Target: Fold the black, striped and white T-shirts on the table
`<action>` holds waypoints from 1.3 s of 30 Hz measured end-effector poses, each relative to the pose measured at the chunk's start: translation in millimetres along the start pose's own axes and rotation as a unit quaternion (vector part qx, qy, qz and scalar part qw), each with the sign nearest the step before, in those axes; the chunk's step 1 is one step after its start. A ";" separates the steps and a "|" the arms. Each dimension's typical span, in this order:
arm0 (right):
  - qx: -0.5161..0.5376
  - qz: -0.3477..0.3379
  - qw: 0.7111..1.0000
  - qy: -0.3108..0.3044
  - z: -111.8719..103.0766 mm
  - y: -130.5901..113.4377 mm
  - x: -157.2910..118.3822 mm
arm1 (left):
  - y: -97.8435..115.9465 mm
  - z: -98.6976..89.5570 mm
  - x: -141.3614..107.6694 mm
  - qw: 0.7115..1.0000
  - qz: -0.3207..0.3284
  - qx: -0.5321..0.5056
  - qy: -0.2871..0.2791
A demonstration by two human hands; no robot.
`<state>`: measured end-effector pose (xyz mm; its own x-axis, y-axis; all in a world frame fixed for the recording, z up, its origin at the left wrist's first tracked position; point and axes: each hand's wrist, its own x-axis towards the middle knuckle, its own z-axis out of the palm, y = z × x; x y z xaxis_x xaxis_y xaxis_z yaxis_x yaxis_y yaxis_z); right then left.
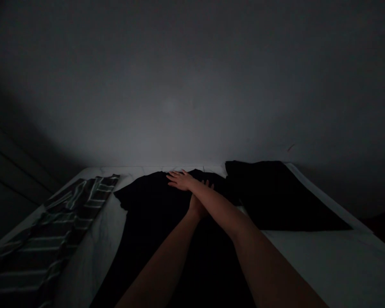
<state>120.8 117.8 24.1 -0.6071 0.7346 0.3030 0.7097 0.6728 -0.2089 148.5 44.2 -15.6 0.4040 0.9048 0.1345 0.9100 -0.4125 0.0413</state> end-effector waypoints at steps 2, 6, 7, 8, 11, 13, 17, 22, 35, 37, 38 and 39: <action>0.008 -0.017 1.000 -0.017 5.0 -11.1 11.9 | -1.4 3.6 -1.1 1.000 -0.014 -0.018 0.007; 0.025 0.000 1.000 -0.016 18.6 -29.9 40.0 | -1.4 5.9 -3.0 0.997 -0.025 -0.065 0.020; 0.030 0.004 0.999 -0.017 22.7 -32.5 47.5 | -1.1 5.5 -2.8 0.997 -0.026 -0.072 0.022; 0.036 0.005 0.999 -0.021 26.8 -34.1 55.1 | -0.7 5.1 -2.3 0.996 -0.027 -0.077 0.021; 0.053 0.004 0.998 -0.043 38.5 -36.3 76.3 | 0.5 5.3 0.0 0.996 -0.026 -0.080 0.013; 0.061 0.010 0.997 -0.056 45.2 -39.4 86.9 | 1.4 7.3 0.9 0.997 -0.024 -0.078 0.017; 0.071 0.035 0.996 -0.051 51.3 -53.3 92.5 | 1.5 10.5 -0.3 0.996 -0.038 -0.073 0.029; 0.093 0.018 0.995 -0.034 28.9 -34.5 46.9 | -1.8 3.4 -0.1 0.998 -0.012 -0.063 0.023; -0.156 0.250 0.955 -0.038 -80.3 113.1 -188.5 | 4.5 -21.2 -8.6 0.998 -0.024 -0.039 0.048; -0.159 0.248 0.955 -0.023 -78.7 92.9 -190.2 | 4.8 -22.2 -8.9 0.998 -0.035 -0.024 0.045; -0.154 0.236 0.959 -0.018 -76.2 81.5 -192.3 | 4.9 -22.8 -9.1 0.998 -0.038 -0.017 0.041; -0.145 0.216 0.965 -0.021 -72.9 70.0 -196.2 | 4.9 -23.3 -9.1 0.998 -0.041 -0.011 0.038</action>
<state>315.7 14.2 17.8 -0.2424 0.9478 0.2070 0.9662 0.2552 -0.0371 147.2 31.5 6.5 0.3202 0.9251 0.2043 0.9368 -0.3413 0.0773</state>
